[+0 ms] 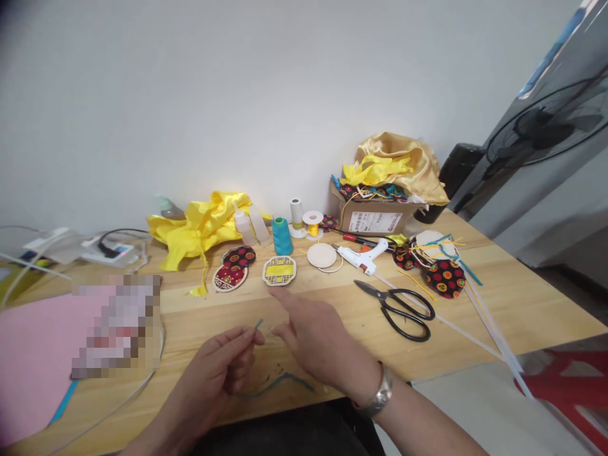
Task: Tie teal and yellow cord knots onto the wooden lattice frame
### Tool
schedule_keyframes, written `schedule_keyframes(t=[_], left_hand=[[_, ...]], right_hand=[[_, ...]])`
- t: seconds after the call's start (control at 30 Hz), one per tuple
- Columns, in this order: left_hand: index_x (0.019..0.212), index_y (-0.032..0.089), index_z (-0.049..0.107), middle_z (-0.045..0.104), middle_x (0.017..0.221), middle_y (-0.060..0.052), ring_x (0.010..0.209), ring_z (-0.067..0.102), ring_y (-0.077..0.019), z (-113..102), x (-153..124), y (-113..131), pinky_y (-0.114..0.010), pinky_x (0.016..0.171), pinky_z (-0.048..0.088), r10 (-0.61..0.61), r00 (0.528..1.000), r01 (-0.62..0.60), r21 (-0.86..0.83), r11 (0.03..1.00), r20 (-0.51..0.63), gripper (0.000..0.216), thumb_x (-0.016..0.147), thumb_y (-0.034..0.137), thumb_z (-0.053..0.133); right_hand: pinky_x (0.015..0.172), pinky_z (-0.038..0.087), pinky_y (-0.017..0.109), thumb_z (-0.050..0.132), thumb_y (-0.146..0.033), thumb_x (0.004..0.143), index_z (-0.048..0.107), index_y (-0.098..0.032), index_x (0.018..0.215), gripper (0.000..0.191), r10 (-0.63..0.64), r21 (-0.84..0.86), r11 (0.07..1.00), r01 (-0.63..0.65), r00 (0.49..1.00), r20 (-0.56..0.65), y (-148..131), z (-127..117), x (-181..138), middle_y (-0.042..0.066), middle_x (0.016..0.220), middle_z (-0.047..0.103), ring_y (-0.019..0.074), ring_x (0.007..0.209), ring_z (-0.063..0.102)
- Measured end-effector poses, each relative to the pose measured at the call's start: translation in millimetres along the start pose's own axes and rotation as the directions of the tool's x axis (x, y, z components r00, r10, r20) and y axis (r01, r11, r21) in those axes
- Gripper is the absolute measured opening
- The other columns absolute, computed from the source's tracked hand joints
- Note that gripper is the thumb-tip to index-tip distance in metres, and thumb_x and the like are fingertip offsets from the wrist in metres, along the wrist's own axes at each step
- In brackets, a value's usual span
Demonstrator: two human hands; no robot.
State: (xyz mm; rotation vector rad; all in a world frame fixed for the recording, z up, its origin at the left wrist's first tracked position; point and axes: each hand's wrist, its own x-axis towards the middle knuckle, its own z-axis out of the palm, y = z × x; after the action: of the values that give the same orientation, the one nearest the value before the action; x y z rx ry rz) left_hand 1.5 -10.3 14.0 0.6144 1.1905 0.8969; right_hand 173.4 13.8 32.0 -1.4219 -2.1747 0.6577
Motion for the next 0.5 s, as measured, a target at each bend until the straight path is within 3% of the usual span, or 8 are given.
schedule_keyframes(t=[0.07, 0.13, 0.2, 0.3, 0.5], left_hand=[[0.067, 0.013, 0.061, 0.034, 0.044, 0.008, 0.039, 0.022, -0.0041, 1, 1, 2, -0.018, 0.036, 0.016, 0.016, 1.0, -0.016, 0.011, 1.0, 0.022, 0.026, 0.068, 0.039, 0.067], [0.068, 0.013, 0.062, 0.033, 0.044, 0.009, 0.039, 0.022, -0.0045, 2, 2, 2, -0.018, 0.036, 0.016, 0.028, 0.999, -0.028, 0.017, 0.999, 0.042, 0.026, 0.069, 0.039, 0.066], [0.07, 0.014, 0.062, 0.032, 0.043, 0.009, 0.039, 0.021, -0.0045, 1, 3, 2, -0.018, 0.036, 0.015, 0.028, 0.997, -0.029, 0.009, 1.0, 0.066, 0.026, 0.071, 0.039, 0.064], [0.07, 0.014, 0.062, 0.03, 0.042, 0.01, 0.038, 0.02, -0.0042, -2, 5, 0, -0.018, 0.036, 0.015, 0.025, 0.995, -0.024, -0.017, 1.0, 0.098, 0.025, 0.073, 0.039, 0.062], [0.069, 0.014, 0.062, 0.031, 0.042, 0.01, 0.035, 0.018, -0.0028, 0, 9, -5, -0.017, 0.034, 0.013, -0.02, 0.99, 0.036, -0.109, 0.993, 0.142, 0.023, 0.072, 0.037, 0.064]], right_hand=[[0.069, 0.041, 0.027, 0.052, -0.023, 0.081, 0.038, -0.024, 0.133, 0.054, -0.07, -0.104, 0.992, 0.077, 0.995, 0.075, -6, 6, 12, 0.006, 0.091, 0.067, 0.018, 0.08, 0.06], [0.068, 0.04, 0.028, 0.05, -0.024, 0.082, 0.052, -0.021, 0.121, 0.039, -0.075, -0.13, 0.988, 0.085, 0.994, 0.079, -8, 10, 24, 0.008, 0.087, 0.068, 0.0187, 0.077, 0.061], [0.065, 0.038, 0.027, 0.048, -0.024, 0.083, 0.064, -0.017, 0.095, 0.021, -0.039, -0.079, 0.996, 0.04, 0.999, 0.015, -4, 8, 39, 0.008, 0.077, 0.067, 0.0179, 0.071, 0.06], [0.063, 0.036, 0.026, 0.045, -0.024, 0.085, 0.063, -0.015, 0.071, 0.025, 0.013, 0.031, 0.999, -0.01, 0.994, -0.107, 9, -4, 66, 0.007, 0.067, 0.064, 0.0153, 0.064, 0.056], [0.047, 0.037, 0.021, 0.042, -0.029, 0.086, 0.059, -0.013, 0.074, 0.025, 0.12, 0.334, 0.942, -0.043, 0.97, -0.211, 22, -40, 122, 0.004, 0.066, 0.064, 0.0082, 0.046, 0.05]])
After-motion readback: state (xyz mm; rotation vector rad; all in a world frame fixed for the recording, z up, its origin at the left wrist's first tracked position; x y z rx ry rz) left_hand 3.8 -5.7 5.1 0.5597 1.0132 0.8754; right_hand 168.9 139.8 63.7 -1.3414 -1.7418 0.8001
